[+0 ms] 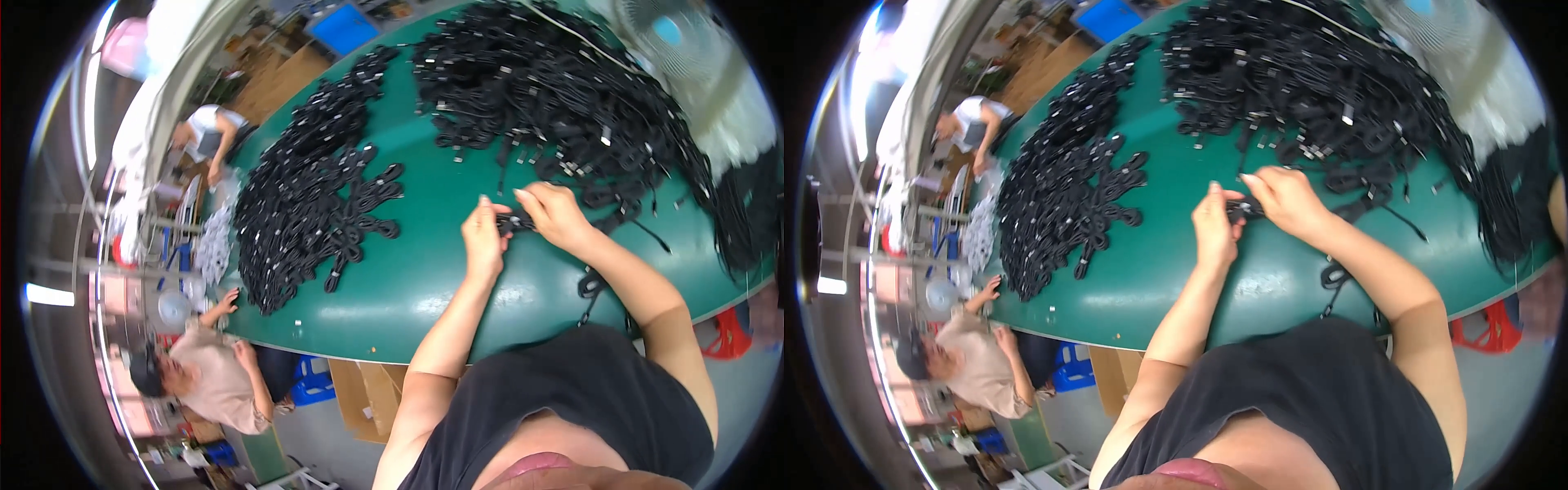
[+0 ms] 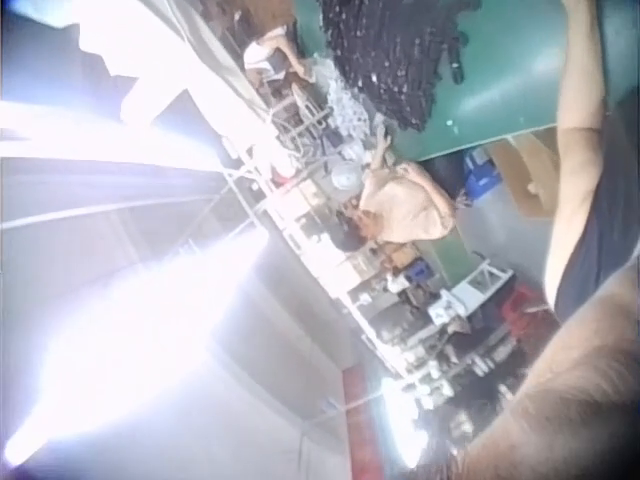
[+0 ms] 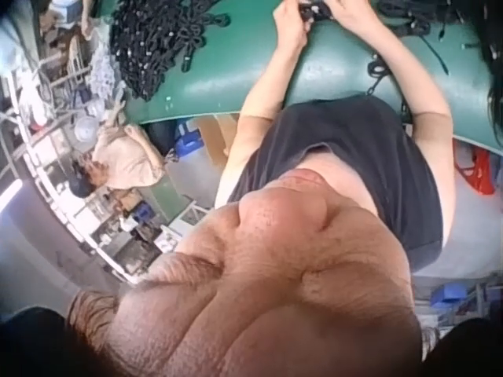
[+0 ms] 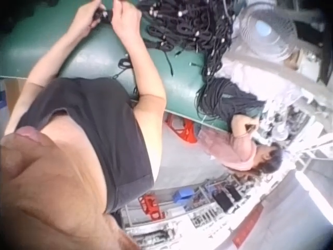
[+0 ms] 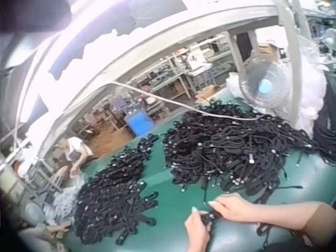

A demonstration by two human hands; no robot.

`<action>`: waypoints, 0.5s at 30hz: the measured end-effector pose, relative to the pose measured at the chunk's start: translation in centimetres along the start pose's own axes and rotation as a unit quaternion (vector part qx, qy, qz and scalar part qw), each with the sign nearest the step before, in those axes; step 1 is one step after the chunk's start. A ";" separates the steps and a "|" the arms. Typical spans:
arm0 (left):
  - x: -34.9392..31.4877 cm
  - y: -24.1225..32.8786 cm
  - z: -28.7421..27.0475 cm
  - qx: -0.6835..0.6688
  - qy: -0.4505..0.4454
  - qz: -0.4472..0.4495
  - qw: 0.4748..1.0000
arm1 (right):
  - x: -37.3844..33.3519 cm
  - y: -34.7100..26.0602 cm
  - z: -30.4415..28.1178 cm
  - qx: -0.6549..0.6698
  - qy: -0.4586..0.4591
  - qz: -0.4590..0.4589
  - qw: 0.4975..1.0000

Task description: Bundling and organizing a large quantity of black USB cables on a workbench.

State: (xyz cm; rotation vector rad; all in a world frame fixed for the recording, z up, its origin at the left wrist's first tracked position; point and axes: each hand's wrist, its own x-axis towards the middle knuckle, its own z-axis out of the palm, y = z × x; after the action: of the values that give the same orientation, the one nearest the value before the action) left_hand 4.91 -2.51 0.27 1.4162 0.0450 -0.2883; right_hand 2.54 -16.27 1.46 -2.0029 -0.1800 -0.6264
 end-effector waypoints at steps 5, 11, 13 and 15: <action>-0.7 -1.1 -0.3 0.060 0.018 0.070 0.996 | -0.5 -1.4 0.1 -0.070 0.012 -0.056 0.996; -0.2 -0.9 -1.1 0.176 0.054 0.182 0.966 | -0.6 -1.4 0.2 -0.078 -0.006 -0.076 0.994; 0.3 -1.3 -1.0 0.232 0.071 0.265 0.933 | -0.5 -1.3 -0.1 -0.082 -0.022 -0.060 0.995; 1.0 -1.5 -1.3 0.219 0.037 0.244 0.944 | -0.3 -1.2 -0.5 -0.089 -0.049 -0.030 0.994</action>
State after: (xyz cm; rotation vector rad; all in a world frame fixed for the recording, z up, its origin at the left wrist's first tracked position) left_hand 5.71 -1.60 -1.59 1.8237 -0.3237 0.1813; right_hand 1.64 -16.07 2.48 -2.2101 -0.2512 -0.5987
